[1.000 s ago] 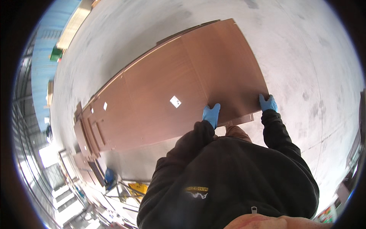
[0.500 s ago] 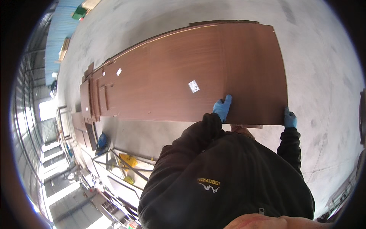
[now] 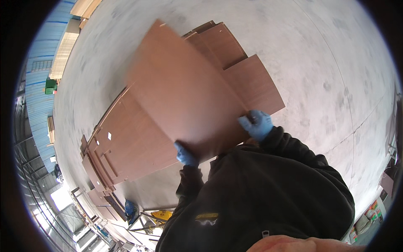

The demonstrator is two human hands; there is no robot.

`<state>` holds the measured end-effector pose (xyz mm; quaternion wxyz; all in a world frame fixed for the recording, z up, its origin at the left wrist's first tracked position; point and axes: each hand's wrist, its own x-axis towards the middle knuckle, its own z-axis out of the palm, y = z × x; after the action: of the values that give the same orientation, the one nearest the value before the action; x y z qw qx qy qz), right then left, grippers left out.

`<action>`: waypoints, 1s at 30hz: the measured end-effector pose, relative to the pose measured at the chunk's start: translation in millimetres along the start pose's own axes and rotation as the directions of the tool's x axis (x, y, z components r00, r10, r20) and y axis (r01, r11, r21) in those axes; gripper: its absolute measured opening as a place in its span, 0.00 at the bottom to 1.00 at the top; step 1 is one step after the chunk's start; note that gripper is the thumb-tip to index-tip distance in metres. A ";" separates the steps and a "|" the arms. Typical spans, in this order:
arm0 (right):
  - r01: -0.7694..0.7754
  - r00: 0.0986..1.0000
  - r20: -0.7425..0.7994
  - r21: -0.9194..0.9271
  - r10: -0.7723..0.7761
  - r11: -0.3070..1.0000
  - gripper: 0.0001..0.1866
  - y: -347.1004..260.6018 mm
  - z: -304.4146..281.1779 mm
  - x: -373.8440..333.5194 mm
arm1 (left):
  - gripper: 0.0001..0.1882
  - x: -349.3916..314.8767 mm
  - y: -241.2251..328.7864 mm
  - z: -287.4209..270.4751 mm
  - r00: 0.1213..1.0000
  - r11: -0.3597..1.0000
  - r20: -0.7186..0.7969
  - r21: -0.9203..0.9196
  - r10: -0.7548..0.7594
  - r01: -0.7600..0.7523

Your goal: The person stacks brown rectangular panels on the floor, then picks up a long gray metal strip and wipes it with a cloth. The person places the strip on a panel and continues wiping along its length.

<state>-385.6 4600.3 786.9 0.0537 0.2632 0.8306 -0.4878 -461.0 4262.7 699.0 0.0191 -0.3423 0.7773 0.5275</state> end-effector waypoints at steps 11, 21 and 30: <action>0.447 0.851 0.225 0.163 -0.474 0.880 0.23 -51.1 55.4 3.1 | 0.33 -7.7 -97.5 -107.0 0.956 0.985 -0.275 0.166 0.098 -0.053; 0.500 0.830 0.240 0.078 -0.503 0.862 0.23 -76.5 98.3 -18.5 | 0.37 -5.9 -108.0 -136.5 0.929 0.967 -0.288 -0.172 -0.234 0.190; 0.345 0.931 0.155 -0.065 -0.332 0.936 0.16 -50.0 159.3 -31.2 | 0.35 29.5 -120.5 -164.1 0.968 0.957 -0.207 -0.277 -0.142 0.082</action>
<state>-410.0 4435.4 754.2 0.0394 0.0782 0.8790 -0.4688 -362.6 4085.8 662.9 -0.0849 -0.4429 0.6758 0.5831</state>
